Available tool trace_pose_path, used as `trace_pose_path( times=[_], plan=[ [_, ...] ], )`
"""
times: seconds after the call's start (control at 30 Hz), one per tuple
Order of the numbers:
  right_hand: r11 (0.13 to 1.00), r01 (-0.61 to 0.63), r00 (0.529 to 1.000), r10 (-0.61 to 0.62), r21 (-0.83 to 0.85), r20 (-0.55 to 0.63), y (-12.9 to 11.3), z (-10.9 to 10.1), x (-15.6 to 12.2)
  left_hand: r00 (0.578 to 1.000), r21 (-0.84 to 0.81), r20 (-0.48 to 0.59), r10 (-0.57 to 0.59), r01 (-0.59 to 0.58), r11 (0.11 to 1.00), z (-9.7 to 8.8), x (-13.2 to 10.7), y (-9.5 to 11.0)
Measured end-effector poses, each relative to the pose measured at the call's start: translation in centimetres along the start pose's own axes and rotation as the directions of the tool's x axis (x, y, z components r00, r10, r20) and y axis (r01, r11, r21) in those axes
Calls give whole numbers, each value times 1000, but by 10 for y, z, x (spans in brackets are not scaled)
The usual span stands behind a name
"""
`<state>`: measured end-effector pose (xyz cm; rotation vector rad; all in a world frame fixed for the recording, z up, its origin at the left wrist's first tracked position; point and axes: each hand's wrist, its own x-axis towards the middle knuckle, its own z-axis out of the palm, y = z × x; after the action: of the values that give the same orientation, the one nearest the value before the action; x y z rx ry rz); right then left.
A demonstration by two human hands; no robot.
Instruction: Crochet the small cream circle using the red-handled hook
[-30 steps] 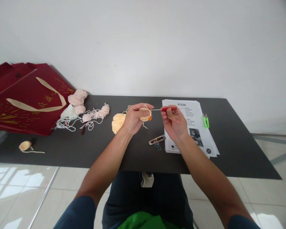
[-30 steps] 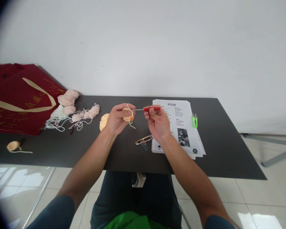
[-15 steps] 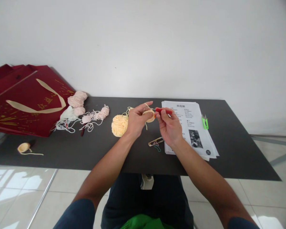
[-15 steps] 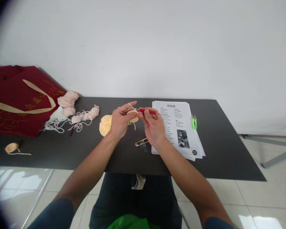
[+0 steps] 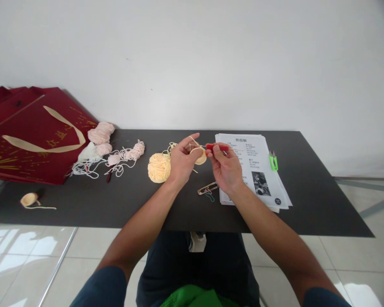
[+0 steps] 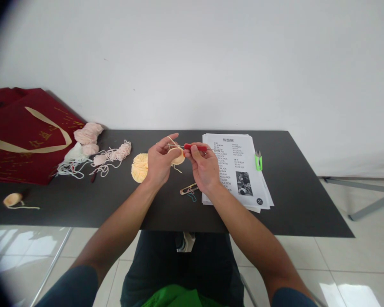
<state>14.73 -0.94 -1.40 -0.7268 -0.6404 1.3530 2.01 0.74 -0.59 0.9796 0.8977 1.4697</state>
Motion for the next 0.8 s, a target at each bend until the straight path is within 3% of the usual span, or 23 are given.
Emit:
trace_pose_path(
  times=[0.33, 0.53, 0.8],
  plan=[
    [986, 150, 989, -149, -75, 23, -7, -2, 0, 999, 56, 17, 49, -50, 997, 1, -2, 3],
    [940, 305, 952, -302, -150, 46, -14, -5, 3, 997, 87, -26, 73, -70, 994, 1, -2, 4],
    [887, 397, 917, -390, -234, 77, -16, -10, 3, 997, 78, -38, 74, -71, 994, 0, -2, 4]
  ],
)
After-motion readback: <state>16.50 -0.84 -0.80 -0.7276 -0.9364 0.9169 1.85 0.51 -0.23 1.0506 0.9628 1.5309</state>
